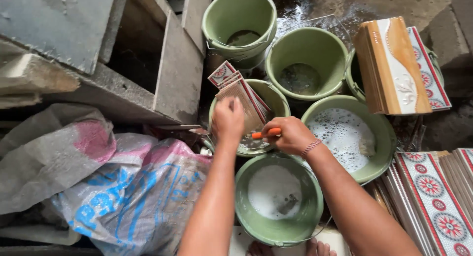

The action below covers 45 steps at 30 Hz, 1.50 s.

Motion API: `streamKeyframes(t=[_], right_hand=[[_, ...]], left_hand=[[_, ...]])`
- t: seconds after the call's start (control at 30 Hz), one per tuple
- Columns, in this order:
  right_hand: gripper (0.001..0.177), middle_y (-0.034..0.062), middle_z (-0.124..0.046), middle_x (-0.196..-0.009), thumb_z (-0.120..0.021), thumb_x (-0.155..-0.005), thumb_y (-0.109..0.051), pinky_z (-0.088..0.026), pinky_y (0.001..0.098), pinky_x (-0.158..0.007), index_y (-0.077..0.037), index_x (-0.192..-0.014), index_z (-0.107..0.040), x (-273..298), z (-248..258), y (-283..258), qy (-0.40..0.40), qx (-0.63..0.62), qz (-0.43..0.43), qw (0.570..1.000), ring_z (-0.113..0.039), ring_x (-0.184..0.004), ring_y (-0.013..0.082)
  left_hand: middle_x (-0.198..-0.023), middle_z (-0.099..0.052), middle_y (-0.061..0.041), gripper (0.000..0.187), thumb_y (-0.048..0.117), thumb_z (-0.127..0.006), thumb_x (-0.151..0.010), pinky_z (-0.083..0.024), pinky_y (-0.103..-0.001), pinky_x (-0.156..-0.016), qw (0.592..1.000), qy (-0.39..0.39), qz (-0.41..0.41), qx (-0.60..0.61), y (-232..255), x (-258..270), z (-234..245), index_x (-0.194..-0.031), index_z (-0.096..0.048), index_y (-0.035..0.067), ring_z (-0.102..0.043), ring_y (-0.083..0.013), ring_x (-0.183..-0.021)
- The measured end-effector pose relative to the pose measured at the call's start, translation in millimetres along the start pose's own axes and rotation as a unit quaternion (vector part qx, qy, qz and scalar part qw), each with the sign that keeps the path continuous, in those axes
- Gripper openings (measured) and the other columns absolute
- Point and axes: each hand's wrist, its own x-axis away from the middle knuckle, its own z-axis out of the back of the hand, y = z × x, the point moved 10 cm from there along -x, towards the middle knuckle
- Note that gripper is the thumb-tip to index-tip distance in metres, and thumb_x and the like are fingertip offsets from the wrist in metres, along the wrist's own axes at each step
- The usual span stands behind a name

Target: The person sits on the floor and scrubs a rectangular ceramic tile with a sponge and soapy water. They repeatedly dip the tile into a bucket, scrub both sides, and rinse it before placing it aside.

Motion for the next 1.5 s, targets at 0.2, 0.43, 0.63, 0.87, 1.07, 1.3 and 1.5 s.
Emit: streamKeyframes(t=[0.2,0.43,0.63,0.87,1.07,1.3,1.5], right_hand=[[0.007,0.0049,-0.077,-0.085,-0.079,-0.079,-0.034,-0.061,0.0444,-0.083,-0.026,-0.079,-0.078,-68,-103,32,-0.127,0.192,0.019,0.973,-0.076,-0.088,0.0337],[0.011,0.0044,-0.078,-0.093,-0.069,-0.085,-0.035,-0.059,0.0482,-0.087,-0.034,-0.088,-0.079,-96,-19,-47,-0.039,0.218,0.050,0.974,-0.074,-0.093,0.0367],[0.017,-0.0033,-0.074,-0.112,-0.076,-0.084,-0.015,-0.060,0.0433,-0.083,-0.026,-0.096,-0.072,-74,9,-84,0.158,0.096,0.268,0.946,-0.071,-0.103,0.0282],[0.029,-0.0053,-0.071,-0.106,-0.070,-0.074,-0.006,-0.060,0.0393,-0.085,-0.026,-0.094,-0.073,-22,-45,-42,0.117,0.174,0.283,0.936,-0.068,-0.103,0.0243],[0.004,-0.0092,-0.075,-0.096,-0.072,-0.084,-0.039,-0.061,0.0393,-0.086,-0.040,-0.082,-0.074,-41,-81,22,-0.095,0.216,-0.005,0.972,-0.073,-0.096,0.0258],[0.009,-0.0032,-0.080,-0.090,-0.078,-0.078,-0.042,-0.060,0.0443,-0.088,-0.040,-0.087,-0.080,-93,-40,-37,-0.068,0.234,-0.020,0.970,-0.076,-0.092,0.0299],[0.019,-0.0102,-0.071,-0.116,-0.076,-0.084,-0.016,-0.059,0.0385,-0.084,-0.029,-0.096,-0.071,-83,36,-104,0.216,0.155,0.269,0.926,-0.069,-0.105,0.0216]], left_hand=[[-0.092,-0.069,-0.014,0.019,0.011,-0.066,-0.086,-0.054,-0.048,-0.085,0.987,0.128,-0.098,-0.025,-35,119,-7,-0.102,-0.076,0.011,-0.067,-0.0377,-0.094],[-0.101,-0.064,-0.004,0.024,0.007,-0.067,-0.075,-0.052,-0.042,-0.096,0.957,0.199,-0.212,0.011,-62,153,-28,-0.097,-0.074,0.014,-0.064,-0.0283,-0.106],[-0.101,-0.063,-0.008,0.022,0.003,-0.066,-0.071,-0.054,-0.044,-0.097,0.956,0.192,-0.222,0.004,-61,157,-22,-0.092,-0.073,0.007,-0.065,-0.0313,-0.106],[-0.100,-0.065,-0.007,0.023,0.002,-0.065,-0.071,-0.053,-0.045,-0.099,0.952,0.199,-0.229,0.038,-58,154,-20,-0.093,-0.072,0.007,-0.066,-0.0305,-0.106],[-0.099,-0.066,-0.009,0.025,-0.001,-0.062,-0.071,-0.053,-0.045,-0.099,0.951,0.201,-0.225,0.064,-64,156,-22,-0.093,-0.071,0.005,-0.066,-0.0318,-0.105],[-0.095,-0.067,-0.008,0.022,-0.002,-0.062,-0.067,-0.055,-0.046,-0.095,0.953,0.191,-0.224,0.076,-60,157,-9,-0.086,-0.071,0.006,-0.068,-0.0328,-0.101],[-0.096,-0.066,-0.008,0.022,-0.003,-0.062,-0.064,-0.055,-0.044,-0.098,0.955,0.195,-0.211,0.077,-55,155,-3,-0.083,-0.070,0.004,-0.067,-0.0308,-0.102]])
